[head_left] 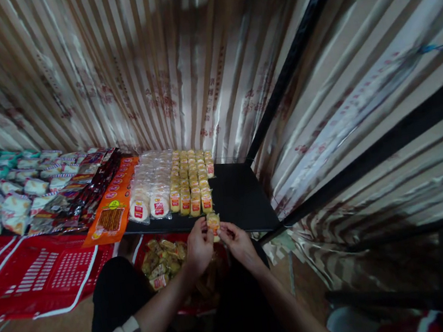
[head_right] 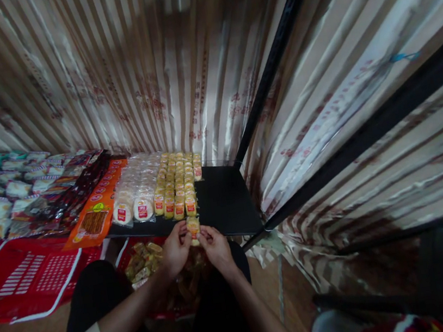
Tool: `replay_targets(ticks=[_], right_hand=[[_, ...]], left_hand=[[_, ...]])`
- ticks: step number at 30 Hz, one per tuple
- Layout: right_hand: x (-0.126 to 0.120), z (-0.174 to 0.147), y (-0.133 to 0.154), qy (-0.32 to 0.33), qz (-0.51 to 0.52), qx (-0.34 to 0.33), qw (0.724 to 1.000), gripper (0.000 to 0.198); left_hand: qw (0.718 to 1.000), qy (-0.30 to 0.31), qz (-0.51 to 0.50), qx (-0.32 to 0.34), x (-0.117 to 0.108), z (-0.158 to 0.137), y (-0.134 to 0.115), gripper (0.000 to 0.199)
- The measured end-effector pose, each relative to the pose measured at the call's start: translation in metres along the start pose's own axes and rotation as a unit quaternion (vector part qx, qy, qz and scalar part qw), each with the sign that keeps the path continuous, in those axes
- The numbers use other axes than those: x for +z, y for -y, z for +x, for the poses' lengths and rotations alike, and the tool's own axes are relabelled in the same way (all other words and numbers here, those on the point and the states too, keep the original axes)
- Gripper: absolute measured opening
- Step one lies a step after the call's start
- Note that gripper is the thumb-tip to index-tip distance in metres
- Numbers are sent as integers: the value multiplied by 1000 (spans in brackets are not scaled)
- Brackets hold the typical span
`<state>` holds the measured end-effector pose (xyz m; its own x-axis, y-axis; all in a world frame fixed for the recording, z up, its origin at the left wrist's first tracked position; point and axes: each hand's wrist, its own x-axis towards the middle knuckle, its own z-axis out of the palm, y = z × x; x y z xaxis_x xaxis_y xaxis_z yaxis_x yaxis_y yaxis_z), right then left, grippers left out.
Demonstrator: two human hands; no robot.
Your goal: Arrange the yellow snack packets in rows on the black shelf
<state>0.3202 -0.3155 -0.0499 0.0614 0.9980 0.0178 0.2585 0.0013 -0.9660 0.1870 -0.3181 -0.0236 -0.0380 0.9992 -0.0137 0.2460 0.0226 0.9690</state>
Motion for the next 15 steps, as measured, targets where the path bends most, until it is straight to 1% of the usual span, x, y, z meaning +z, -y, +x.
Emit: replay_targets(ticks=[4,6,8,10,13,15], right_hand=[[-23,19,2,-32,40,9,999,37],[-34,33,3,-49,36,14,998,39],[-43,49,2,-70,15,11,997,40],[-49,66,-1,-82,-13,8,997,40],[-55,93,-9,-86,-60,9,994,38],[-56,112,-14,-85,-87,10,992,36]], left_hand=[[996,-9,49,70,22,2,-11,38],[993,-7,73,94,34,6,-15,39],[992,-2,83,100,47,14,-18,40],[994,4,85,72,60,27,-20,40],[996,3,88,-1,79,51,-23,39],[996,4,76,-35,90,68,-25,40]])
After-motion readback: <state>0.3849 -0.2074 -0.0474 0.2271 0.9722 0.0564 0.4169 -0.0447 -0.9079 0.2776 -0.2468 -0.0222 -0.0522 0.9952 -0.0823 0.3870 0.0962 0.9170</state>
